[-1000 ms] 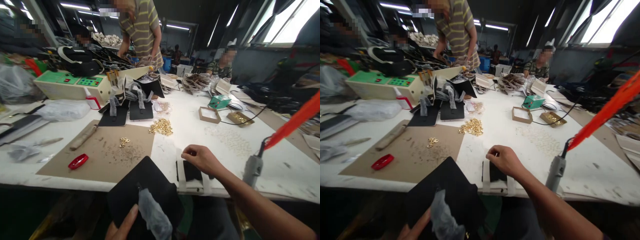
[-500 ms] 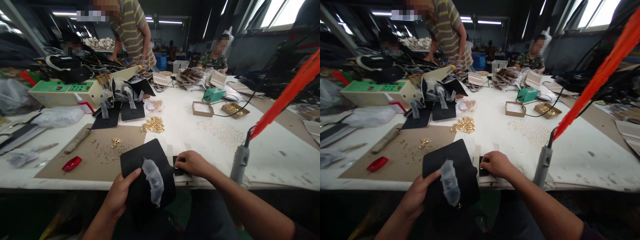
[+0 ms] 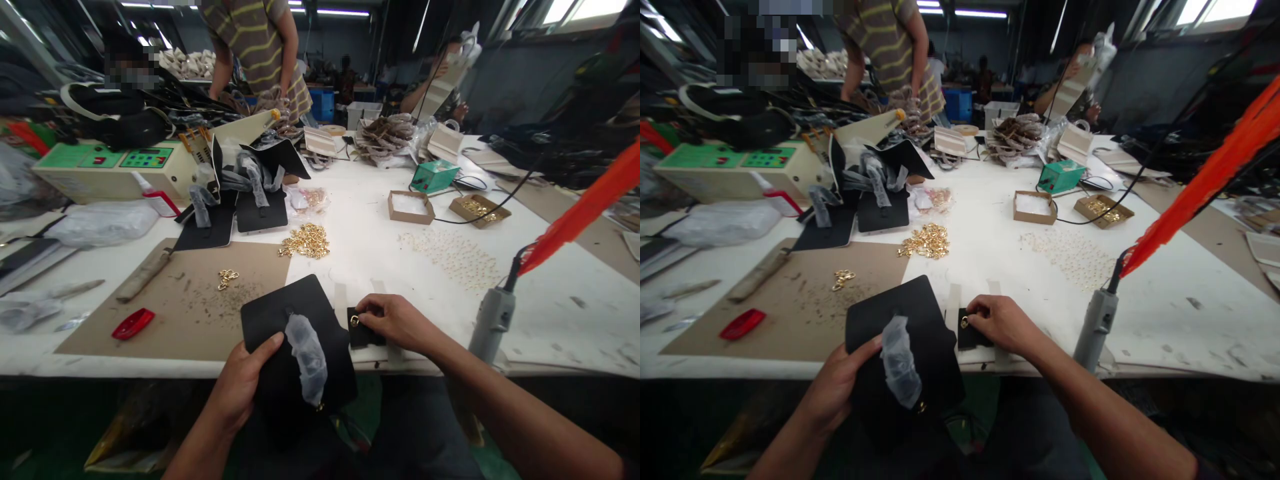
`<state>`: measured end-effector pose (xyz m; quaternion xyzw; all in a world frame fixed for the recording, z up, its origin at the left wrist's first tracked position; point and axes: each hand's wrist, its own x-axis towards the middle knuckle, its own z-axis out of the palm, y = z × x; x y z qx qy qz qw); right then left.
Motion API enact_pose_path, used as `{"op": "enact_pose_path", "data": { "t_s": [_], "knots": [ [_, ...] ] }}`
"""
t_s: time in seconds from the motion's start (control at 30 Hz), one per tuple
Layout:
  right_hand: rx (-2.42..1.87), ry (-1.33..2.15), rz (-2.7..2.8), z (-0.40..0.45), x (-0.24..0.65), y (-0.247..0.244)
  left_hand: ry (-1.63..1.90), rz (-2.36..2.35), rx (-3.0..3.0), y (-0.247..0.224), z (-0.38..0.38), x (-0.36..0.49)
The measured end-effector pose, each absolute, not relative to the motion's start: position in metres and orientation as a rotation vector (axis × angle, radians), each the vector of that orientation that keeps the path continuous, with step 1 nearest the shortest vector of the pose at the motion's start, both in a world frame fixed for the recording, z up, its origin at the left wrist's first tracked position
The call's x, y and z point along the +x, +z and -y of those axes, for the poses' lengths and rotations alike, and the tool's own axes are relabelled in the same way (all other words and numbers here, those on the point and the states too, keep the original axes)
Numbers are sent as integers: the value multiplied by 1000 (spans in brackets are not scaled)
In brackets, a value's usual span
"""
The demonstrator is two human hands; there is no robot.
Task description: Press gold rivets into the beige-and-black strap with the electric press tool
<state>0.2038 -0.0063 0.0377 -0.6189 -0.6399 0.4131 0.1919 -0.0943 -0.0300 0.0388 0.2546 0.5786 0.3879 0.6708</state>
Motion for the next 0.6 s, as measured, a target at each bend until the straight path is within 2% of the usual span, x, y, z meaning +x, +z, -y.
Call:
{"op": "enact_pose_path", "data": {
  "t_s": [0.2, 0.6],
  "knots": [
    [-1701, 904, 1917, 15, 199, 29, 870, -1291, 557, 39, 30, -95],
    [-1762, 950, 1978, 5, 200, 30, 842, -1303, 555, 28, 28, -100]
  ]
}}
